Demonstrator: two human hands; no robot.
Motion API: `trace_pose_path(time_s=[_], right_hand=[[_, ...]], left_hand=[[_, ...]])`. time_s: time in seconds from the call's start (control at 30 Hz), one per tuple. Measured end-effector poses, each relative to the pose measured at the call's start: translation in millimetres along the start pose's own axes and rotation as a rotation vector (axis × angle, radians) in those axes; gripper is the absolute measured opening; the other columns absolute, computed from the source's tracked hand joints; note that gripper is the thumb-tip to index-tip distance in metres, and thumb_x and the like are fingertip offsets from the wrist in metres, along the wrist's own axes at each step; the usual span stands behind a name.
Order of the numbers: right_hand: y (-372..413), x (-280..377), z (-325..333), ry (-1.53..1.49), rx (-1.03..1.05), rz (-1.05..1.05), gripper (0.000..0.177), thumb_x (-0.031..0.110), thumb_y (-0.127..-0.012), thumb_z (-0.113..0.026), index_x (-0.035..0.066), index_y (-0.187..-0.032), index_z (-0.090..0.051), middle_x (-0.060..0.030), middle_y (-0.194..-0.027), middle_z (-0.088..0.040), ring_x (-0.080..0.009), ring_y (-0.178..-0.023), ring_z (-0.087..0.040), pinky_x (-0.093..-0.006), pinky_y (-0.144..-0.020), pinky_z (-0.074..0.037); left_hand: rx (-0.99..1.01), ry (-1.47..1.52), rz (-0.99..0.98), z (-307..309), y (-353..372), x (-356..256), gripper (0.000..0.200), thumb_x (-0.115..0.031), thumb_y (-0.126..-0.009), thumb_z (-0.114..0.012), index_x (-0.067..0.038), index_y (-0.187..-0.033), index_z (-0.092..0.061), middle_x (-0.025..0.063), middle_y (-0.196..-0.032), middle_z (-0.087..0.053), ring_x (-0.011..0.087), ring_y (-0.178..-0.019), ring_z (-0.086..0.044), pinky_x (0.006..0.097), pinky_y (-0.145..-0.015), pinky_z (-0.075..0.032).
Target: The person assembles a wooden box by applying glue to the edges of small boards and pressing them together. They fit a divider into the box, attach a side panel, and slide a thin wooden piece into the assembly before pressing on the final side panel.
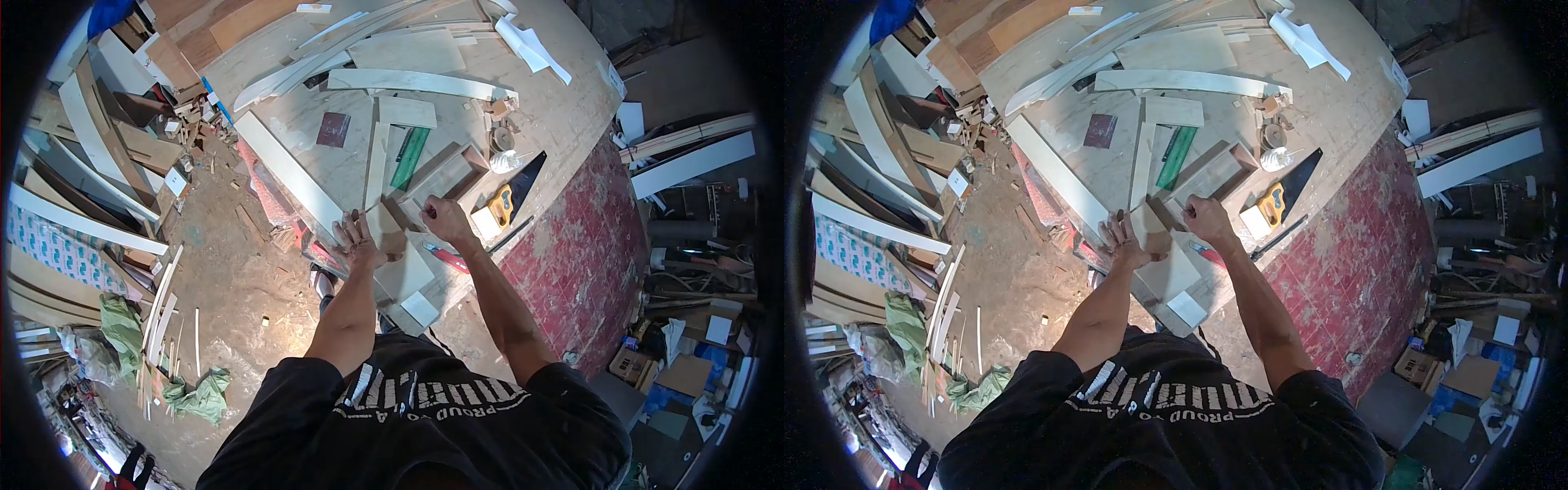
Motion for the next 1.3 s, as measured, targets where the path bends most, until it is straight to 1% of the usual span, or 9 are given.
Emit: trace_pose_path(time_s=[0.33,0.53,0.73,0.87,0.93,0.97,1.07,1.17,1.3], right_hand=[[8,9,24,-0.07,-0.087,-0.023,0.017,0.014,-0.082,-0.07,-0.001,-0.087,-0.063,-0.0164,-0.078,-0.068,-0.0271,-0.071,-0.068,-0.0364,-0.065,-0.053],[71,19,66,-0.961,-0.236,-0.299,0.016,0.015,-0.088,-0.067,0.001,-0.092,-0.062,-0.0038,-0.082,-0.065,-0.0129,-0.073,-0.062,-0.0293,-0.064,-0.053],[150,43,71,-1.35,-0.415,-0.323,0.014,0.019,-0.091,-0.067,0.006,-0.093,-0.061,0.0002,-0.08,-0.061,-0.0088,-0.072,-0.059,-0.028,-0.064,-0.052],[181,47,58,-1.475,-0.492,-0.339,0.013,0.021,-0.091,-0.067,0.01,-0.092,-0.062,0.0034,-0.077,-0.059,-0.0064,-0.069,-0.055,-0.0264,-0.062,-0.047],[195,48,46,-1.522,-0.495,-0.367,0.013,0.021,-0.09,-0.068,0.01,-0.092,-0.062,0.0039,-0.078,-0.059,-0.0068,-0.07,-0.055,-0.0264,-0.062,-0.047],[200,46,37,-1.533,-0.483,-0.374,0.012,0.021,-0.09,-0.067,0.011,-0.091,-0.062,0.0045,-0.079,-0.059,-0.0064,-0.07,-0.055,-0.0266,-0.063,-0.048],[215,43,4,-1.502,-0.439,-0.477,0.011,0.021,-0.091,-0.067,0.011,-0.091,-0.062,0.0049,-0.079,-0.059,-0.0058,-0.07,-0.055,-0.0259,-0.063,-0.048],[225,45,-29,-1.448,-0.285,-0.456,0.012,0.02,-0.091,-0.066,0.009,-0.094,-0.062,0.0015,-0.079,-0.059,-0.0078,-0.069,-0.055,-0.025,-0.058,-0.049],[234,55,-42,-1.429,-0.248,-0.605,0.028,0.018,-0.089,-0.067,0.005,-0.11,-0.056,-0.0051,-0.082,-0.061,-0.0119,-0.071,-0.059,-0.0264,-0.057,-0.05]], left_hand=[[0.004,-0.034,-0.004,1,1,-3,0.146,-0.067,-0.05,-0.083,-0.022,-0.153,0.012,0.0098,-0.158,0.024,0.0394,-0.142,0.025,0.0735,-0.106,-0.006],[0.055,-0.084,-0.004,2,4,-8,0.149,-0.06,-0.053,-0.086,-0.022,-0.15,0.02,0.0106,-0.157,0.026,0.0399,-0.142,0.025,0.0732,-0.107,-0.008],[-0.07,-0.223,-0.209,-35,-39,10,0.132,-0.076,-0.065,-0.065,-0.007,-0.152,0.006,0.0258,-0.156,0.012,0.043,-0.141,0.024,0.0629,-0.108,0.017],[-0.362,0.148,-0.504,14,6,10,0.099,-0.064,-0.072,-0.071,0.001,-0.14,-0.04,0.0276,-0.156,-0.009,0.0393,-0.146,-0.002,0.0529,-0.117,-0.004],[-0.215,0.265,-0.548,28,13,12,0.07,-0.045,-0.082,-0.071,0.002,-0.13,-0.051,0.024,-0.138,-0.047,0.0391,-0.131,-0.043,0.0525,-0.108,-0.032],[-0.057,0.357,-0.689,31,14,10,0.05,-0.028,-0.089,-0.067,0.002,-0.127,-0.054,0.0152,-0.11,-0.067,0.0298,-0.1,-0.065,0.043,-0.089,-0.05],[0.417,1.033,-0.482,52,88,-19,0.04,-0.02,-0.091,-0.065,0.001,-0.124,-0.056,0.0117,-0.099,-0.069,0.0213,-0.087,-0.068,0.0337,-0.078,-0.054],[0.615,1.006,-0.562,56,148,-45,0.035,-0.016,-0.092,-0.064,-0.002,-0.123,-0.058,0.009,-0.091,-0.069,0.0143,-0.081,-0.067,0.0262,-0.067,-0.054],[0.427,0.788,-0.614,14,135,-38,0.035,-0.016,-0.093,-0.063,0.001,-0.122,-0.056,0.0037,-0.081,-0.064,0.0077,-0.061,-0.059,0.0218,-0.051,-0.051]])
Point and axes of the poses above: each hand's wrist, its own y-axis away from the middle knuckle, its own z-axis out of the back of the hand, x = y × z, the point moved 5 cm from there along -y, towards the middle knuckle
